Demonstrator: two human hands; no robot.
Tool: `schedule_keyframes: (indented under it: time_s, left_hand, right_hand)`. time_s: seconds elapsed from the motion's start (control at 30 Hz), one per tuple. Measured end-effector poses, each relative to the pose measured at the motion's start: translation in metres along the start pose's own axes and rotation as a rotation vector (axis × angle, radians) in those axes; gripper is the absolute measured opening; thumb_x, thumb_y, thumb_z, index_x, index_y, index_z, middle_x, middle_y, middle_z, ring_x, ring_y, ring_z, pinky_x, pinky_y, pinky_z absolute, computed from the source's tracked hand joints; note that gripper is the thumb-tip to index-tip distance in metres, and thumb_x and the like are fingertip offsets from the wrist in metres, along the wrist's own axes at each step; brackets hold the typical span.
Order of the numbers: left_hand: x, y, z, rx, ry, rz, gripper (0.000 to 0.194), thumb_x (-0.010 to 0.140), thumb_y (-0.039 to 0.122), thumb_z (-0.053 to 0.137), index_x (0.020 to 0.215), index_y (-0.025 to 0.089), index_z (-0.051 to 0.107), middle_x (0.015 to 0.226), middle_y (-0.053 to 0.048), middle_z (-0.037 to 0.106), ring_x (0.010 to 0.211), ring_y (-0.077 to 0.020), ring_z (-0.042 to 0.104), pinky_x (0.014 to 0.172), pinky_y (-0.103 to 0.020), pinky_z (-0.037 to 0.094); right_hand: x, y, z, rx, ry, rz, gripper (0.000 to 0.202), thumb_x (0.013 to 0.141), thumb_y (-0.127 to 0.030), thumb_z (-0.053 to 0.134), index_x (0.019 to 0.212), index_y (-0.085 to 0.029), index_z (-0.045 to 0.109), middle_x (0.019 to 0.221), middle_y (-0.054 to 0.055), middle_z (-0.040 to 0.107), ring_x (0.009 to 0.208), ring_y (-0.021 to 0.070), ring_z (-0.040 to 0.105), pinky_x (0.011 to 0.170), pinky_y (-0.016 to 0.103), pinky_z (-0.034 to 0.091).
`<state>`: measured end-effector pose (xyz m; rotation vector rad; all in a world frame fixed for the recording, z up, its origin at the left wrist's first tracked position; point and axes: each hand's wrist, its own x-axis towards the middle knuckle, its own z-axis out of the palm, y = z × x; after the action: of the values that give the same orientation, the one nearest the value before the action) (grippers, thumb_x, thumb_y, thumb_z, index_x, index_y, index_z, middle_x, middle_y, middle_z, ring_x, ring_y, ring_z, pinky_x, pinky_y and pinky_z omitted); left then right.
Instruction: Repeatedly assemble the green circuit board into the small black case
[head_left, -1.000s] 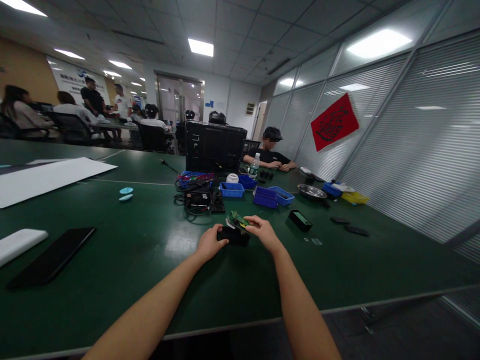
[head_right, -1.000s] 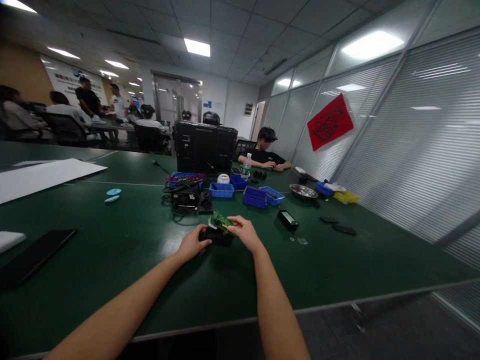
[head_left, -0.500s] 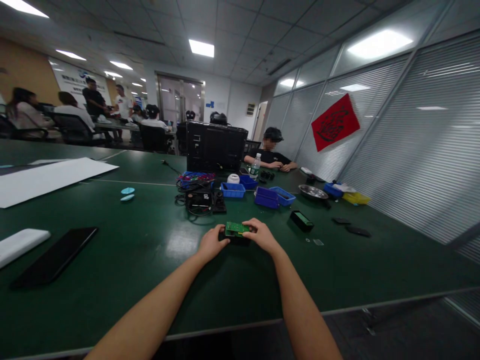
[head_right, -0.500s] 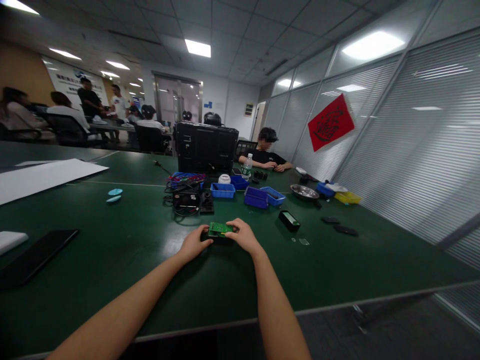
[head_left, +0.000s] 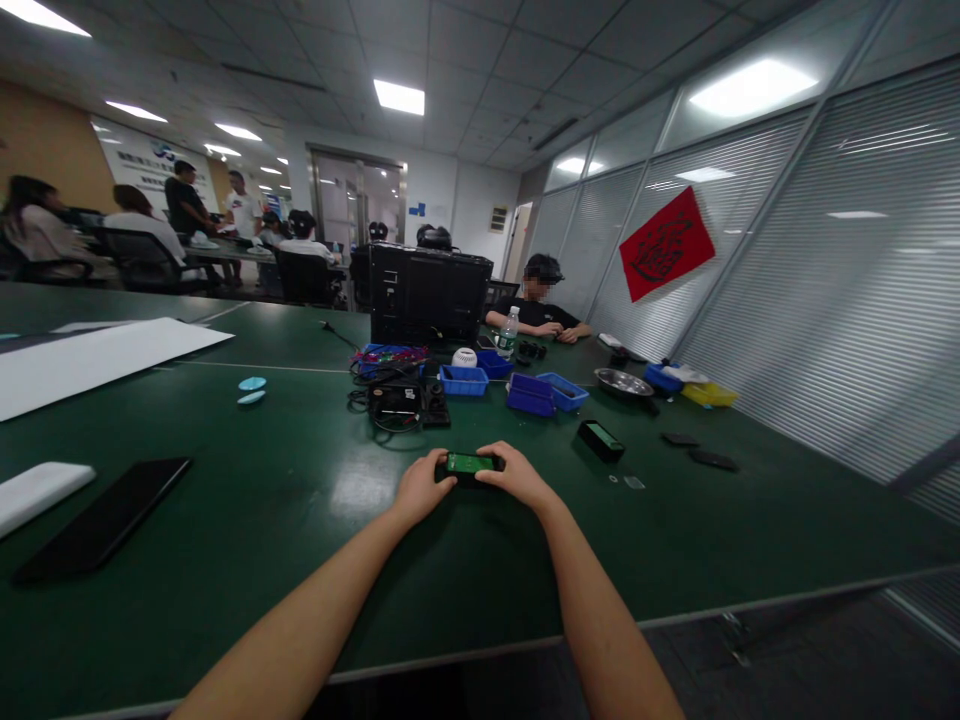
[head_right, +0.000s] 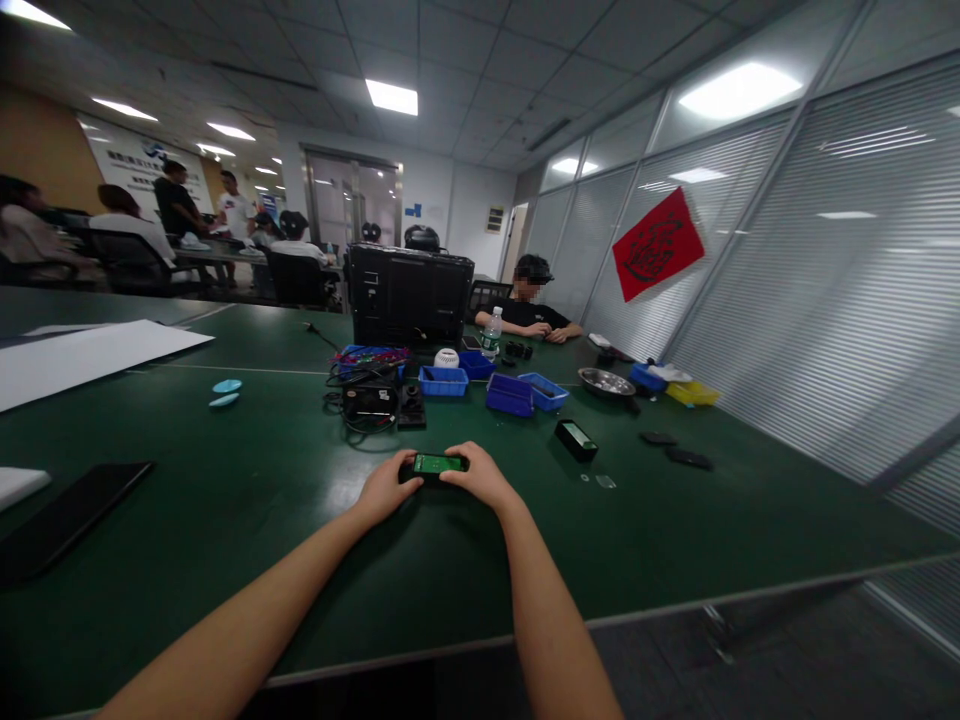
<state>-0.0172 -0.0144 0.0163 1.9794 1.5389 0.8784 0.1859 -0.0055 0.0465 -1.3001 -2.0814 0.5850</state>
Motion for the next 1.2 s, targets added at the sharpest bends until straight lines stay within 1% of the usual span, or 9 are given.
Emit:
schedule_keyframes:
  time_s: [0.2,0.33,0.47,0.53,0.63,0.8,0.93,1.07,1.2]
  left_hand:
    - [0.002,-0.004,0.004,0.001,0.025,0.020,0.048,0.069,0.025,0.061,0.115,0.022,0.047,0.111,-0.004,0.060,0.102,-0.0191,0.054,0.089,-0.030,0.038]
    - [0.002,-0.005,0.004,-0.003,0.022,-0.001,0.048,0.071,0.023,0.058,0.117,0.020,0.045,0.113,-0.005,0.059,0.105,-0.0184,0.053,0.092,-0.031,0.037]
    - [0.001,-0.005,0.003,0.012,0.017,0.017,0.046,0.072,0.025,0.057,0.117,0.020,0.046,0.111,-0.004,0.060,0.104,-0.0186,0.053,0.091,-0.031,0.037]
    - [0.001,-0.006,0.002,0.021,0.022,0.038,0.044,0.072,0.025,0.057,0.115,0.021,0.047,0.111,-0.004,0.060,0.103,-0.0185,0.053,0.091,-0.031,0.038]
    - [0.002,-0.009,0.004,0.039,0.032,0.066,0.042,0.073,0.026,0.056,0.113,0.021,0.049,0.110,-0.004,0.060,0.102,-0.0184,0.054,0.089,-0.030,0.039]
    - [0.003,-0.011,0.006,0.075,0.031,0.089,0.038,0.073,0.027,0.055,0.110,0.020,0.052,0.110,-0.004,0.060,0.100,-0.0188,0.054,0.089,-0.031,0.039]
    - [0.003,-0.011,0.006,0.087,0.035,0.105,0.037,0.074,0.028,0.054,0.110,0.020,0.053,0.109,-0.004,0.060,0.100,-0.0191,0.053,0.089,-0.031,0.039]
    - [0.002,-0.009,0.004,0.094,0.030,0.106,0.036,0.073,0.027,0.054,0.109,0.019,0.054,0.109,-0.004,0.060,0.100,-0.0192,0.053,0.089,-0.031,0.039]
    - [0.002,-0.009,0.004,0.099,0.023,0.110,0.036,0.074,0.027,0.054,0.109,0.019,0.054,0.110,-0.004,0.060,0.101,-0.0183,0.053,0.090,-0.029,0.038]
  right_hand:
    - [0.002,0.004,0.012,-0.142,-0.039,0.056,0.050,0.060,-0.033,0.070,0.107,-0.022,0.057,0.103,0.006,0.057,0.097,0.0209,0.051,0.085,0.032,0.037]
    - [0.005,0.016,0.013,-0.264,0.113,0.251,0.046,0.059,-0.038,0.070,0.101,-0.021,0.058,0.098,0.007,0.060,0.089,0.0216,0.055,0.075,0.030,0.040]
    - [0.006,0.034,0.001,-0.317,0.297,0.433,0.044,0.069,-0.053,0.056,0.098,-0.019,0.059,0.094,0.011,0.061,0.086,0.0236,0.057,0.068,0.031,0.040]
    - [0.006,0.039,-0.004,-0.290,0.303,0.501,0.044,0.076,-0.054,0.044,0.096,-0.018,0.060,0.093,0.013,0.061,0.086,0.0242,0.057,0.068,0.032,0.039]
    - [0.008,0.041,-0.005,-0.271,0.278,0.573,0.037,0.080,-0.046,0.040,0.096,-0.017,0.059,0.093,0.014,0.060,0.087,0.0257,0.056,0.069,0.033,0.038]
    - [0.012,0.032,0.010,-0.239,0.348,0.428,0.023,0.073,-0.031,0.049,0.092,-0.018,0.053,0.094,0.010,0.055,0.086,0.0221,0.053,0.073,0.031,0.038]
    - [0.011,0.020,0.023,-0.238,0.367,0.305,0.023,0.067,-0.025,0.054,0.089,-0.020,0.049,0.093,0.007,0.051,0.086,0.0200,0.050,0.076,0.030,0.039]
    - [0.009,0.012,0.030,-0.308,0.278,0.273,0.030,0.065,-0.020,0.055,0.094,-0.021,0.049,0.097,0.007,0.051,0.090,0.0208,0.049,0.077,0.031,0.039]
    - [0.008,0.008,0.028,-0.343,0.236,0.305,0.047,0.070,-0.027,0.053,0.115,-0.018,0.044,0.108,0.010,0.052,0.099,0.0220,0.049,0.081,0.031,0.037]
